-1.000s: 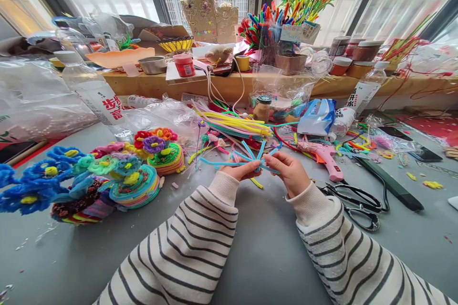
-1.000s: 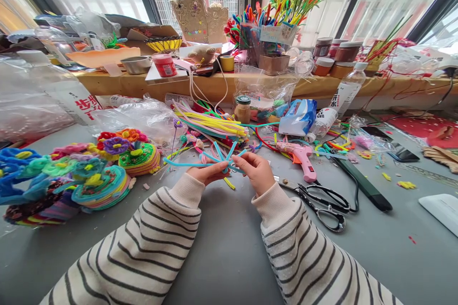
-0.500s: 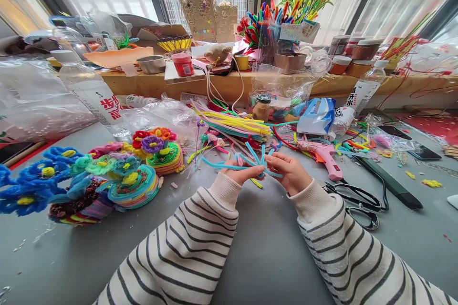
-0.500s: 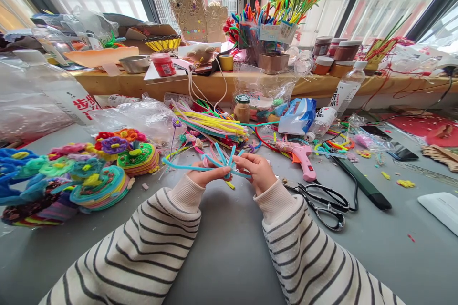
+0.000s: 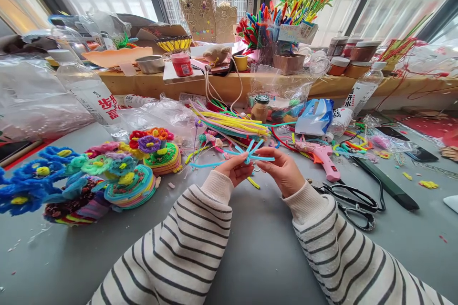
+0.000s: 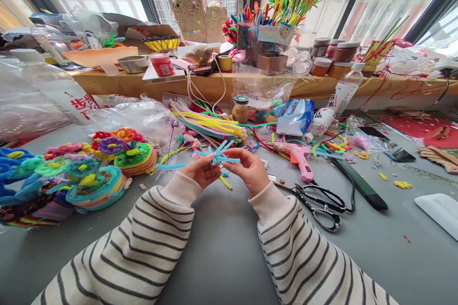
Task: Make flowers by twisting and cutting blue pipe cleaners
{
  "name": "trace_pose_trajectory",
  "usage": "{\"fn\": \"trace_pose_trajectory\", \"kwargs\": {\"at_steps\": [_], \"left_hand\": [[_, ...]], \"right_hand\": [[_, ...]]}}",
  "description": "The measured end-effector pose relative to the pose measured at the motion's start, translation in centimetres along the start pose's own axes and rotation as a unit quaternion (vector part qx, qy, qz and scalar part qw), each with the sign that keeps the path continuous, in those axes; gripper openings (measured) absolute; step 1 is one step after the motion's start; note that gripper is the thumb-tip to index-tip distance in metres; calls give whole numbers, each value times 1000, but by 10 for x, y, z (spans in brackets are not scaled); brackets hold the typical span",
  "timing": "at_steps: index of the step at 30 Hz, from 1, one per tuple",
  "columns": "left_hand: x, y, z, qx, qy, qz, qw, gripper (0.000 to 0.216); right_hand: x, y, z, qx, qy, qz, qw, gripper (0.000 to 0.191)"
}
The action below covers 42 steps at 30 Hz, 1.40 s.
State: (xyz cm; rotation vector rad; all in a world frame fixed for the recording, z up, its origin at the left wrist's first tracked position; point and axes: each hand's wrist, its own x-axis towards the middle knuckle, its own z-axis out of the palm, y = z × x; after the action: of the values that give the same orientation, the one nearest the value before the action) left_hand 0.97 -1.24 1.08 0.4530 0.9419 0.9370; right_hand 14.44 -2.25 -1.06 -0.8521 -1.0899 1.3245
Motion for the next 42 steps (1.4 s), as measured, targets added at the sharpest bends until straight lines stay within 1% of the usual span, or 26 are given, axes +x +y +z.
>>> {"fn": "trace_pose_trajectory", "kwargs": {"at_steps": [3, 6, 8, 13, 15, 18, 20, 23, 26, 29, 31, 34, 38, 42], "left_hand": [[1, -2, 0, 7, -7, -16, 1000, 7], [3, -3, 0, 20, -13, -23, 999, 8], [3, -3, 0, 27, -9, -23, 999, 8], [1, -6, 0, 35, 0, -1, 999, 5], [0, -7, 1, 42, -4, 14, 999, 8], [-1, -8, 3, 53, -11, 31, 998, 12], [-2, -8, 4, 60, -7, 39, 997, 13], [-2, -7, 5, 77, 7, 49, 996, 12], [-4, -7, 6, 100, 23, 43, 994, 13], [-5, -6, 6, 109, 31, 50, 992, 14], [-5, -6, 6, 112, 35, 57, 991, 13], [-4, -6, 6, 112, 41, 55, 991, 13], [-2, -7, 4, 111, 41, 51, 992, 13], [-2, -7, 4, 106, 44, 52, 992, 14]], "right_hand": [[0, -1, 1, 16, -20, -2, 1000, 12], [1, 1, 1, 30, -24, -19, 999, 6], [1, 1, 1, 47, -25, -18, 998, 4], [0, 2, 1, 59, -36, 9, 998, 8], [1, 3, 1, 61, -28, 14, 998, 8], [2, 3, 2, 62, -7, 12, 998, 16], [2, 2, 3, 38, 12, -2, 999, 16], [1, 1, 3, -40, 38, -45, 997, 12], [-2, -1, 2, -131, 36, -104, 985, 9], [-7, -3, 0, -244, 38, -160, 956, 9], [-10, -6, 1, -322, 35, -189, 927, 10], [-12, -8, 2, -410, 13, -238, 880, 12], [-10, -6, -1, -491, -6, -314, 812, 14], [-8, -3, -5, -534, -24, -361, 764, 16]]}}
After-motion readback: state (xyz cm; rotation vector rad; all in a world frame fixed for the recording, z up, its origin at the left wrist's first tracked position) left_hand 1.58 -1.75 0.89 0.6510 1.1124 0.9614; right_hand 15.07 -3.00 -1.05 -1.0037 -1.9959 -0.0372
